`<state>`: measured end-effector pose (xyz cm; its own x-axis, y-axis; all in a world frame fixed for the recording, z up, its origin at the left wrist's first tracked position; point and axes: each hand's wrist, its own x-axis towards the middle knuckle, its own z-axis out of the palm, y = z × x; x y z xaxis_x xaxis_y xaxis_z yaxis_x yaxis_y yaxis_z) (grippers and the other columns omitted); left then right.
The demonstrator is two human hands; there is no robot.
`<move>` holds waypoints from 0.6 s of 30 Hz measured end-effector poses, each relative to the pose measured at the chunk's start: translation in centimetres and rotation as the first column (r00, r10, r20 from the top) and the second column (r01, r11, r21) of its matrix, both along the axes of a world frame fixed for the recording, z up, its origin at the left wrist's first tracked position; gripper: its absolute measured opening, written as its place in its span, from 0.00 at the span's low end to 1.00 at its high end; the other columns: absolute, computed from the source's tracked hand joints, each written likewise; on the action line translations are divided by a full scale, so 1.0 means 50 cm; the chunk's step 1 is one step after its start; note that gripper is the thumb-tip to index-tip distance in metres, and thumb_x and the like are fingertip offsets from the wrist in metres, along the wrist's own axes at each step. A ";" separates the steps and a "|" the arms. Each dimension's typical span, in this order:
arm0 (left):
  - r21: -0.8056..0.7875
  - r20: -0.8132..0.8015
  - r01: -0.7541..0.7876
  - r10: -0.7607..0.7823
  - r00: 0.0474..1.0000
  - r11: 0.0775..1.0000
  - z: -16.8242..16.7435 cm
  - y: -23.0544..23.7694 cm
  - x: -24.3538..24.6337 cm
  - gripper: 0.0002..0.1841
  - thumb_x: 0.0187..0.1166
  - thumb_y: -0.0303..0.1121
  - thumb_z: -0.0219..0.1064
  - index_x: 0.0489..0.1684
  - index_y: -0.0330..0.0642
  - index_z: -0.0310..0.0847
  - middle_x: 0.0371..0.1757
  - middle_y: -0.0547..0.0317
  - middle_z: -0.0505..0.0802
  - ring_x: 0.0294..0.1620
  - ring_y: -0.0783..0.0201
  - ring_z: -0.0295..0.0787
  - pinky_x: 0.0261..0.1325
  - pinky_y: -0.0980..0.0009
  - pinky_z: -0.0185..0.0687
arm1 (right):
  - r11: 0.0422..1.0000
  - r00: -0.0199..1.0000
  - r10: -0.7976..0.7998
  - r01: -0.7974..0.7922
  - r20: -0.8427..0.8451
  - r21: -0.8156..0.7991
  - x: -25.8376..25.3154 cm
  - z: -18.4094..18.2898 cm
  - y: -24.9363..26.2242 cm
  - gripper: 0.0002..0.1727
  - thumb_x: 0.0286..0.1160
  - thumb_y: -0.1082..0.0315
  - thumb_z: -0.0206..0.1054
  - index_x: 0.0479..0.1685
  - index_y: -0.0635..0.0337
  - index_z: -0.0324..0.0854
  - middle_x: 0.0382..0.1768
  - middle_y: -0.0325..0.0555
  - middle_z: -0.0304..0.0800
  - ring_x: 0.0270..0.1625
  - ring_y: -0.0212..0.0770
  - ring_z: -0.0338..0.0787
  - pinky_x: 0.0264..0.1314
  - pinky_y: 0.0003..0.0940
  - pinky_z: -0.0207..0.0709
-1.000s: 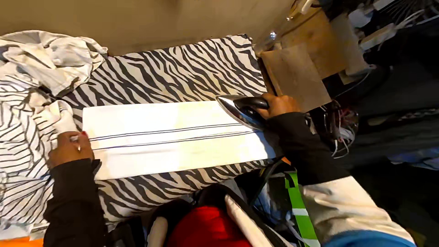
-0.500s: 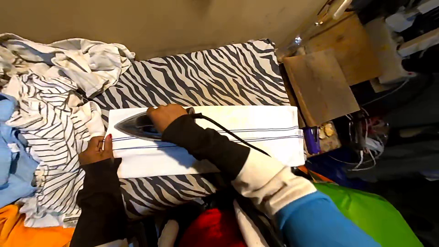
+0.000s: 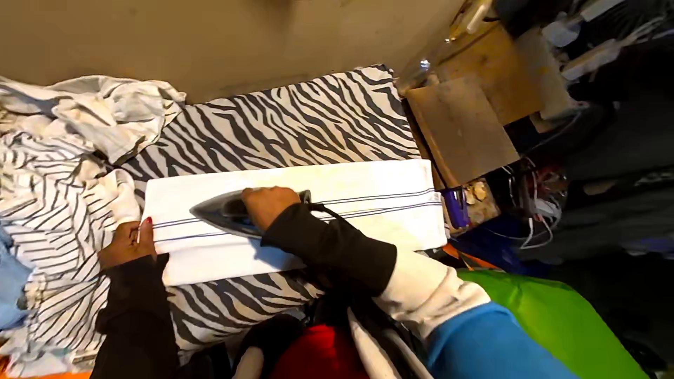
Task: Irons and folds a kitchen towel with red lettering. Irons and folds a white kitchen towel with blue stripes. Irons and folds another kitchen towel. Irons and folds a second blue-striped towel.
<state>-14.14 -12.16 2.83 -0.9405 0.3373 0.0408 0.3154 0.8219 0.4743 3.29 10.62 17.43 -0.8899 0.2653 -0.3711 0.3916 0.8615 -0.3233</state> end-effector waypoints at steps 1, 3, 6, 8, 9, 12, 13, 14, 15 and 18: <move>-0.006 0.008 -0.003 0.003 1.000 1.000 0.012 0.009 0.005 0.24 0.91 0.40 0.56 0.58 0.19 0.81 0.45 0.19 0.89 0.48 0.26 0.87 0.59 0.33 0.73 | 0.996 0.996 -0.082 0.081 -0.035 -0.032 0.023 -0.040 0.016 0.16 0.82 0.73 0.62 0.65 0.63 0.84 0.49 0.64 0.94 0.52 0.65 0.94 0.45 0.63 0.84; -0.015 0.026 -0.019 0.020 0.999 1.000 0.029 0.024 0.013 0.24 0.91 0.39 0.56 0.58 0.17 0.80 0.47 0.18 0.88 0.50 0.28 0.86 0.61 0.38 0.73 | 0.965 0.960 -0.255 0.260 0.115 -0.034 0.088 -0.052 0.079 0.20 0.81 0.72 0.66 0.71 0.59 0.80 0.51 0.65 0.93 0.54 0.69 0.93 0.48 0.69 0.83; -0.017 0.071 -0.053 0.054 0.996 0.998 0.042 0.036 0.021 0.25 0.91 0.39 0.56 0.61 0.16 0.78 0.49 0.19 0.87 0.51 0.38 0.83 0.64 0.48 0.72 | 0.825 0.816 -0.563 0.548 0.129 0.137 0.244 -0.069 0.197 0.23 0.77 0.64 0.72 0.70 0.61 0.80 0.47 0.71 0.92 0.51 0.75 0.91 0.46 0.75 0.80; -0.029 0.065 -0.060 0.062 0.996 0.998 0.049 0.042 0.027 0.25 0.92 0.39 0.55 0.61 0.16 0.78 0.47 0.21 0.86 0.48 0.41 0.81 0.63 0.51 0.72 | 0.656 0.650 -0.752 0.721 0.112 0.223 0.326 -0.066 0.267 0.23 0.82 0.62 0.68 0.70 0.66 0.79 0.52 0.77 0.89 0.56 0.80 0.89 0.53 0.79 0.77; -0.035 0.044 -0.054 0.056 0.997 0.998 0.046 0.040 0.025 0.25 0.92 0.39 0.54 0.59 0.15 0.79 0.46 0.21 0.86 0.47 0.40 0.81 0.62 0.50 0.72 | 0.568 0.569 -0.819 0.782 0.076 0.258 0.351 -0.070 0.293 0.23 0.83 0.61 0.67 0.69 0.68 0.80 0.53 0.78 0.89 0.59 0.80 0.88 0.55 0.79 0.76; -0.074 -0.070 -0.002 -0.004 0.998 0.997 -0.005 0.008 -0.008 0.26 0.92 0.43 0.50 0.56 0.21 0.82 0.47 0.21 0.89 0.50 0.29 0.88 0.59 0.37 0.75 | 0.469 0.497 -0.866 0.845 -0.054 0.256 0.374 -0.101 0.326 0.22 0.81 0.60 0.68 0.62 0.70 0.80 0.49 0.76 0.90 0.55 0.78 0.90 0.50 0.76 0.79; -0.121 -0.086 0.019 -0.030 0.996 0.992 -0.011 0.005 -0.015 0.27 0.92 0.44 0.48 0.57 0.22 0.81 0.48 0.19 0.89 0.52 0.25 0.88 0.59 0.31 0.74 | 0.491 0.525 -0.844 0.839 -0.111 0.235 0.375 -0.114 0.329 0.21 0.79 0.60 0.69 0.60 0.70 0.81 0.47 0.76 0.90 0.51 0.77 0.91 0.46 0.76 0.80; -0.199 -0.065 0.031 -0.044 0.997 0.980 0.000 0.011 -0.014 0.27 0.93 0.44 0.47 0.61 0.23 0.80 0.52 0.17 0.89 0.57 0.21 0.86 0.61 0.27 0.73 | 0.529 0.559 -0.818 0.824 -0.136 0.205 0.375 -0.117 0.332 0.21 0.77 0.60 0.71 0.59 0.70 0.81 0.46 0.75 0.90 0.50 0.76 0.91 0.44 0.75 0.81; -0.284 -0.027 0.037 -0.047 0.999 0.958 0.023 0.025 -0.006 0.26 0.93 0.43 0.48 0.67 0.24 0.78 0.59 0.16 0.87 0.63 0.19 0.83 0.64 0.24 0.71 | 0.568 0.591 -0.798 0.804 -0.120 0.177 0.369 -0.107 0.340 0.22 0.77 0.59 0.72 0.58 0.70 0.81 0.46 0.74 0.89 0.50 0.75 0.91 0.45 0.75 0.81; -0.318 -0.073 0.118 -0.148 0.986 0.941 0.091 0.085 0.056 0.30 0.85 0.36 0.61 0.84 0.27 0.65 0.81 0.15 0.67 0.82 0.17 0.61 0.79 0.27 0.60 | 0.638 0.635 -0.769 0.753 0.074 0.158 0.333 -0.020 0.423 0.25 0.84 0.56 0.68 0.66 0.71 0.81 0.61 0.76 0.86 0.66 0.76 0.86 0.62 0.75 0.76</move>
<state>-11.36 -7.93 7.37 -0.8832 0.4690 -0.0001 0.4626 0.8712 0.1645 19.95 31.79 16.45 -0.3029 0.8697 -0.3897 0.9525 0.2631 -0.1531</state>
